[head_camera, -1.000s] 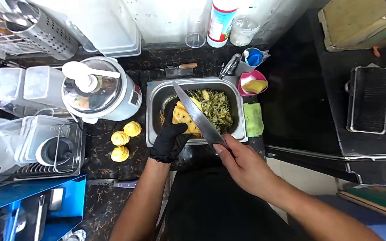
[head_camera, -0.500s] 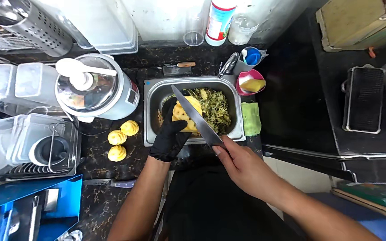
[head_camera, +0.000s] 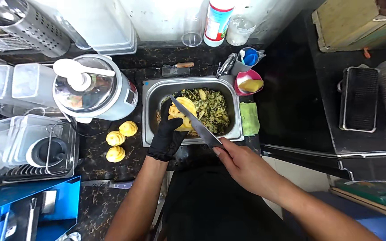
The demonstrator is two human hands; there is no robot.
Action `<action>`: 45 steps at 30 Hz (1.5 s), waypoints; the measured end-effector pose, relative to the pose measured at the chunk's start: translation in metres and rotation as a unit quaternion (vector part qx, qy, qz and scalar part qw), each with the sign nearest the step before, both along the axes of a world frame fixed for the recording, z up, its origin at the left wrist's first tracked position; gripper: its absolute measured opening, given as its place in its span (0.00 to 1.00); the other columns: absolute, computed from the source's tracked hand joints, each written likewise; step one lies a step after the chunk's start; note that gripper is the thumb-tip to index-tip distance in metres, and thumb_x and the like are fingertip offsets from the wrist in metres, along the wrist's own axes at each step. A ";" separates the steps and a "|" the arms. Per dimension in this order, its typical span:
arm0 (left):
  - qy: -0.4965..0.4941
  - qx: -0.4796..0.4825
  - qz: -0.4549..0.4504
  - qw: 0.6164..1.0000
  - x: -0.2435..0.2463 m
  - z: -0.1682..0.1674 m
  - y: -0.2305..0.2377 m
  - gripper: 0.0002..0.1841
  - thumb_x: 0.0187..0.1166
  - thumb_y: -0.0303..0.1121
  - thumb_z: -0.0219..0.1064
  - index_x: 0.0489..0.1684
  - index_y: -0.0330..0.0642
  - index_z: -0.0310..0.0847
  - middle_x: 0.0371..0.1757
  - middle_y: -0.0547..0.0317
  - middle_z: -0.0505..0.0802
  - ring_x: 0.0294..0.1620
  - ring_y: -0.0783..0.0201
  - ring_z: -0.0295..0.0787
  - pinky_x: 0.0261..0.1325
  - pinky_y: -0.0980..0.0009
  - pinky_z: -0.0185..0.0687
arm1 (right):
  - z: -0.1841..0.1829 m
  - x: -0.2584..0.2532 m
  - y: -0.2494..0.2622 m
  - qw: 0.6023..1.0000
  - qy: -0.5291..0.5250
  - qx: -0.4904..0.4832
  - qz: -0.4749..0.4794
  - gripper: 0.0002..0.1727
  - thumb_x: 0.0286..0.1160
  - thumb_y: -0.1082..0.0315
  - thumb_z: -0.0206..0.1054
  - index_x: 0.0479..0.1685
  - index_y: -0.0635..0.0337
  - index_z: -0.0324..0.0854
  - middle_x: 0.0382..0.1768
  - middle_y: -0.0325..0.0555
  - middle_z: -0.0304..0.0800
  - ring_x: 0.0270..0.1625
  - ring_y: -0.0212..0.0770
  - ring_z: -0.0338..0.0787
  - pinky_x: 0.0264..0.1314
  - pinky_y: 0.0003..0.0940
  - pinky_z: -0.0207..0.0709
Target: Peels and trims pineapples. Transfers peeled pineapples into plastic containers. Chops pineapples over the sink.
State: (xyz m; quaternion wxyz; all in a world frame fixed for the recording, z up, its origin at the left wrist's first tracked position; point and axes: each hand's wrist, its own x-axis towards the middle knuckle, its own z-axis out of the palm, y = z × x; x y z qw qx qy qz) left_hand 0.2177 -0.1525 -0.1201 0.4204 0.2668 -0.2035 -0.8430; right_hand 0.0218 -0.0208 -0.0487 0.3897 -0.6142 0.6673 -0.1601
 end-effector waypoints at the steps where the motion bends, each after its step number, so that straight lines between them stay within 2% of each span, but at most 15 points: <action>1: -0.010 -0.001 0.014 1.000 0.000 0.000 -0.001 0.40 0.62 0.27 0.75 0.80 0.58 0.64 0.63 0.50 0.88 0.59 0.56 0.91 0.59 0.55 0.91 | -0.002 0.000 0.002 0.999 0.011 -0.029 -0.013 0.19 0.94 0.49 0.47 0.62 0.48 0.79 0.21 0.34 0.77 0.21 0.33 0.78 0.24 0.33 0.75; 3: -0.028 -0.025 0.050 0.998 0.000 -0.001 -0.005 0.39 0.65 0.26 0.72 0.82 0.56 0.61 0.64 0.51 0.87 0.60 0.57 0.90 0.61 0.55 0.90 | -0.012 0.002 0.007 0.992 0.046 -0.109 -0.036 0.23 0.93 0.55 0.50 0.78 0.48 0.78 0.26 0.37 0.85 0.23 0.35 0.81 0.25 0.37 0.79; 5: -0.039 -0.039 0.077 0.996 0.000 0.001 -0.008 0.41 0.68 0.24 0.69 0.85 0.56 0.56 0.66 0.51 0.86 0.62 0.57 0.89 0.63 0.55 0.88 | -0.020 0.004 0.011 0.983 0.095 -0.151 -0.036 0.25 0.91 0.58 0.51 0.84 0.44 0.75 0.29 0.39 0.89 0.24 0.37 0.83 0.25 0.39 0.80; 8: -0.048 -0.039 0.094 0.994 -0.001 0.005 -0.008 0.40 0.69 0.22 0.69 0.83 0.57 0.57 0.64 0.49 0.86 0.59 0.55 0.91 0.60 0.54 0.91 | -0.029 0.006 0.013 0.978 0.137 -0.154 -0.021 0.26 0.91 0.58 0.50 0.86 0.40 0.73 0.29 0.40 0.88 0.23 0.39 0.85 0.23 0.39 0.80; 15: -0.051 -0.054 0.104 0.992 -0.002 0.001 -0.009 0.43 0.68 0.20 0.70 0.85 0.59 0.55 0.66 0.49 0.85 0.60 0.54 0.90 0.59 0.53 0.91 | -0.032 0.005 0.015 0.979 0.148 -0.140 -0.009 0.26 0.91 0.59 0.50 0.86 0.40 0.73 0.27 0.40 0.87 0.23 0.41 0.84 0.23 0.40 0.79; 19: -0.055 -0.052 0.101 0.992 -0.006 0.002 -0.002 0.38 0.72 0.23 0.69 0.84 0.61 0.58 0.66 0.52 0.86 0.61 0.56 0.90 0.58 0.56 0.91 | -0.036 0.011 0.013 0.969 0.199 -0.148 -0.017 0.27 0.88 0.62 0.52 0.85 0.41 0.74 0.27 0.43 0.86 0.21 0.44 0.85 0.21 0.41 0.79; 23: -0.065 -0.013 0.074 0.995 -0.013 0.001 0.009 0.41 0.69 0.24 0.70 0.85 0.64 0.58 0.67 0.50 0.85 0.60 0.56 0.89 0.57 0.56 0.91 | -0.040 0.016 0.005 0.973 0.194 -0.123 -0.023 0.27 0.89 0.61 0.50 0.86 0.42 0.72 0.30 0.45 0.88 0.25 0.46 0.88 0.25 0.43 0.82; 25: -0.058 0.001 0.071 0.996 -0.004 -0.005 0.003 0.38 0.73 0.28 0.70 0.85 0.62 0.60 0.67 0.50 0.86 0.61 0.56 0.90 0.59 0.56 0.90 | -0.037 0.011 0.008 0.976 0.173 -0.125 -0.046 0.26 0.91 0.60 0.50 0.86 0.45 0.73 0.33 0.45 0.90 0.27 0.45 0.89 0.27 0.44 0.84; 27: -0.027 -0.006 0.076 0.997 0.009 -0.012 -0.006 0.34 0.78 0.37 0.72 0.84 0.59 0.61 0.68 0.51 0.86 0.64 0.55 0.89 0.66 0.55 0.88 | -0.040 0.001 0.014 0.978 0.137 -0.133 -0.084 0.25 0.92 0.60 0.49 0.83 0.52 0.73 0.34 0.47 0.92 0.27 0.45 0.90 0.28 0.46 0.85; 29: -0.003 0.011 0.084 0.996 0.020 -0.014 -0.011 0.32 0.73 0.50 0.77 0.74 0.52 0.71 0.63 0.52 0.89 0.63 0.56 0.90 0.66 0.55 0.88 | -0.051 -0.013 0.018 0.982 0.135 -0.097 -0.085 0.25 0.93 0.58 0.48 0.82 0.55 0.73 0.31 0.47 0.91 0.26 0.48 0.90 0.28 0.51 0.85; 31: -0.002 0.029 0.064 0.998 0.026 -0.011 -0.013 0.34 0.68 0.60 0.75 0.71 0.52 0.75 0.60 0.52 0.90 0.60 0.54 0.91 0.60 0.51 0.90 | -0.057 -0.023 0.022 0.990 0.124 -0.024 -0.066 0.25 0.94 0.53 0.46 0.82 0.49 0.73 0.27 0.47 0.89 0.26 0.51 0.90 0.30 0.55 0.84; 33: 0.001 0.007 0.045 0.999 0.027 -0.009 -0.015 0.30 0.69 0.50 0.74 0.71 0.53 0.74 0.60 0.51 0.90 0.59 0.54 0.91 0.60 0.51 0.89 | -0.054 -0.021 0.026 0.994 0.089 -0.031 -0.062 0.24 0.94 0.50 0.46 0.73 0.51 0.77 0.22 0.43 0.84 0.22 0.46 0.85 0.25 0.49 0.80; 37: -0.016 -0.060 0.032 0.998 0.022 -0.008 -0.010 0.30 0.66 0.37 0.76 0.72 0.50 0.74 0.57 0.53 0.92 0.54 0.61 0.93 0.54 0.61 0.93 | -0.023 -0.004 0.030 0.998 0.004 -0.039 -0.046 0.23 0.94 0.46 0.44 0.59 0.48 0.79 0.19 0.34 0.75 0.20 0.35 0.78 0.21 0.39 0.74; 41: -0.050 -0.113 0.028 0.992 0.020 0.000 -0.010 0.35 0.63 0.34 0.79 0.75 0.51 0.74 0.59 0.57 0.92 0.56 0.64 0.92 0.58 0.62 0.92 | -0.011 0.003 0.030 0.998 0.006 -0.057 -0.015 0.20 0.94 0.46 0.44 0.56 0.47 0.78 0.17 0.31 0.72 0.18 0.33 0.76 0.18 0.35 0.72; 45: -0.066 -0.146 0.014 0.987 0.021 0.007 -0.013 0.37 0.61 0.34 0.80 0.77 0.51 0.72 0.60 0.59 0.91 0.56 0.66 0.92 0.58 0.64 0.92 | -0.010 0.006 0.031 0.997 0.024 -0.072 -0.012 0.20 0.94 0.48 0.45 0.58 0.48 0.78 0.17 0.31 0.73 0.18 0.33 0.77 0.18 0.34 0.72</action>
